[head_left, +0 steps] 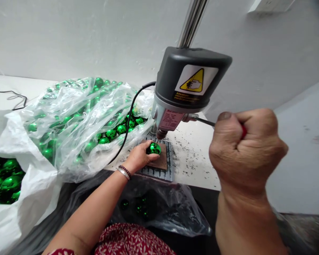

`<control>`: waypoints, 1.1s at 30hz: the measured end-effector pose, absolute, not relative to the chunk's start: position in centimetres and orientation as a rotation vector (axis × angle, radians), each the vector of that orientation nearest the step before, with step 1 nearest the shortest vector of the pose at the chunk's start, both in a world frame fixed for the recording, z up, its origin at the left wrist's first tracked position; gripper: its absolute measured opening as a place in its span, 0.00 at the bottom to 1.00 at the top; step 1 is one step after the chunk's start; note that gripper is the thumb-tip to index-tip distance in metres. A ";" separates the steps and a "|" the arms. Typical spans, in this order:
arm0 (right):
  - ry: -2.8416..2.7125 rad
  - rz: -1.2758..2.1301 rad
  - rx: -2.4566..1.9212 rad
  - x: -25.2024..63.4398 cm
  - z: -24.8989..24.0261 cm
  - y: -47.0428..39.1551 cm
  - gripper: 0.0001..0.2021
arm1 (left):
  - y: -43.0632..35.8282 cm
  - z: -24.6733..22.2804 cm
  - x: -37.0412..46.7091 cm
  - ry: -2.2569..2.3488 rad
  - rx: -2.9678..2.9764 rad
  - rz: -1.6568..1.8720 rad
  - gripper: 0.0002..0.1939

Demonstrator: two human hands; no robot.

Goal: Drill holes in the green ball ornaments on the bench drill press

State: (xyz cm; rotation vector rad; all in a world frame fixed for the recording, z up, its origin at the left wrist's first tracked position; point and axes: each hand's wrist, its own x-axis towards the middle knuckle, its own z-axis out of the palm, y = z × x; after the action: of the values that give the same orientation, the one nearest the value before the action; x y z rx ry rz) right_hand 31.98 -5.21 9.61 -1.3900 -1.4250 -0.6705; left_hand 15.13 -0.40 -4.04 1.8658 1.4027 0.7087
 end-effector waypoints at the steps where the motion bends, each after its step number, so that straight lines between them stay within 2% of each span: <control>1: -1.419 -0.685 -1.376 31.9 9.5 -5.2 0.15 | -0.4 -4.0 15.1 1.406 1.866 0.705 0.30; 13: -1.333 -0.953 -1.237 31.9 6.8 -4.8 0.08 | -0.6 -4.1 15.1 1.424 1.902 0.701 0.27; 27: -1.357 -0.846 -1.202 31.7 2.3 -5.4 0.05 | -0.8 -3.5 15.1 1.405 1.893 0.692 0.26; 30: -1.302 -0.806 -1.227 31.6 3.7 -5.1 0.05 | -0.8 -3.5 15.1 1.409 1.892 0.692 0.26; 33: -1.251 -0.749 -1.254 31.8 7.6 -3.8 0.12 | -0.8 -3.6 15.2 1.429 1.869 0.712 0.26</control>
State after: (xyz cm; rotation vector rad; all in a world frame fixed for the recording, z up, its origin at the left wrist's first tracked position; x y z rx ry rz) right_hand 31.82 -3.78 7.58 -1.2539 -1.2512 -0.7490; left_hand 15.17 -0.80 -3.56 1.8692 1.4290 0.7118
